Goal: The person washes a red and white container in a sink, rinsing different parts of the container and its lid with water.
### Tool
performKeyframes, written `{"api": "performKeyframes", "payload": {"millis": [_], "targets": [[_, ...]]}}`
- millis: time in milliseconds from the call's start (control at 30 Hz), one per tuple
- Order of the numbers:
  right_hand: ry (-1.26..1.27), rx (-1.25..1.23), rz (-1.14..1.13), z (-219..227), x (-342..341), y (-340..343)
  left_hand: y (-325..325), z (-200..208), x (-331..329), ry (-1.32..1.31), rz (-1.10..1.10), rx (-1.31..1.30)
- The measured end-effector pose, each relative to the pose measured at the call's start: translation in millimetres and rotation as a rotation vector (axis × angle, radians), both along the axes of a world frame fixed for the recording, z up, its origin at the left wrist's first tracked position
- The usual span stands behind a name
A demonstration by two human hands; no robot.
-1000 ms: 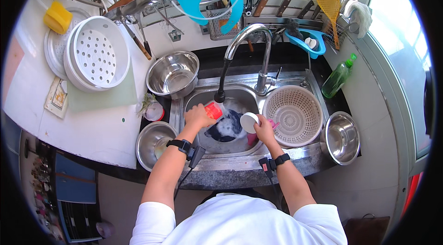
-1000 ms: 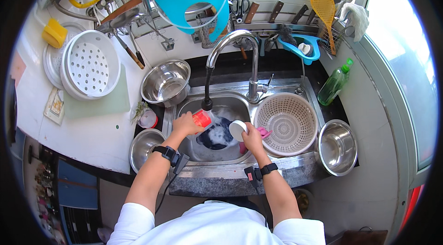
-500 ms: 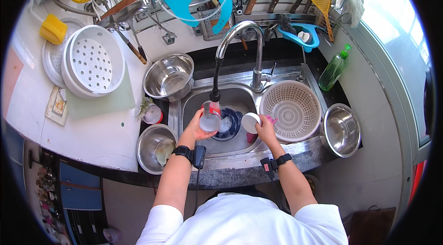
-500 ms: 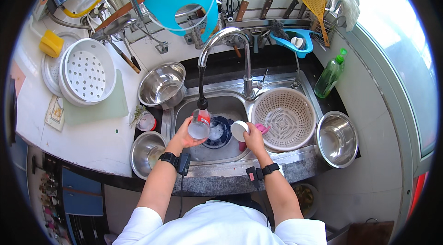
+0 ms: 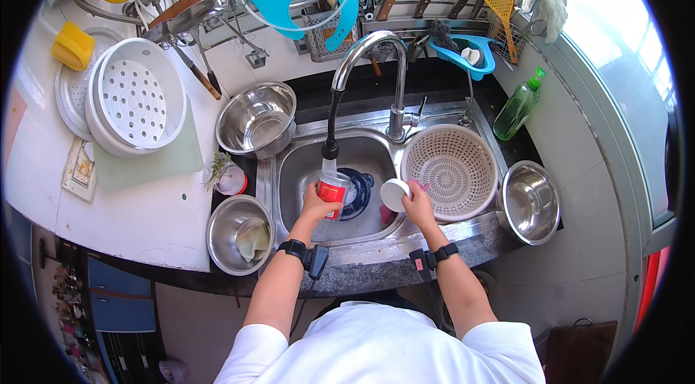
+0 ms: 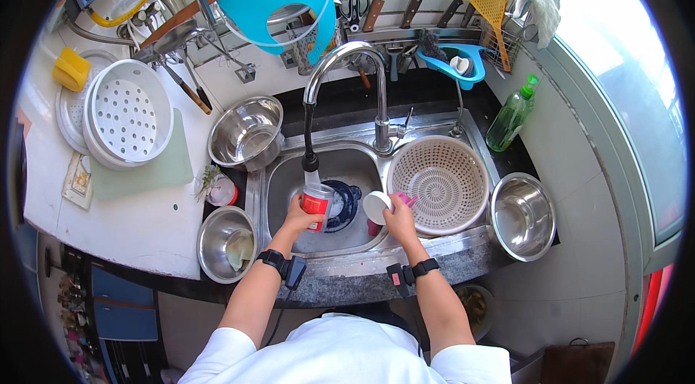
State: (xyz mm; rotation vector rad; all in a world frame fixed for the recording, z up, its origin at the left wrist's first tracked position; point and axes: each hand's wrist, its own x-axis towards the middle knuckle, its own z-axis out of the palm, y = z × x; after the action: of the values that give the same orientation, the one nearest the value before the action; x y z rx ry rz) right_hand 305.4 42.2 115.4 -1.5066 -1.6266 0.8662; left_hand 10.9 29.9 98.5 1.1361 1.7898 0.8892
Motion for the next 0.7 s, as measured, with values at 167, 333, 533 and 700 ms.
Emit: {"api": "performKeyframes", "payload": {"millis": [167,333,533,700], "targets": [[0.024,-0.031,-0.006,0,-4,2,11,27,8,0.278,-0.042,0.181],[0.085,-0.052,0.077,-13,-24,20,9,35,-8,0.386,-0.061,0.282],[0.788,-0.694,0.061,-16,-89,45,-4,69,-28,0.645,-0.069,0.363],[0.941,-0.927,0.208,-20,-150,63,-16,95,-51,0.787,-0.011,0.447]]}}
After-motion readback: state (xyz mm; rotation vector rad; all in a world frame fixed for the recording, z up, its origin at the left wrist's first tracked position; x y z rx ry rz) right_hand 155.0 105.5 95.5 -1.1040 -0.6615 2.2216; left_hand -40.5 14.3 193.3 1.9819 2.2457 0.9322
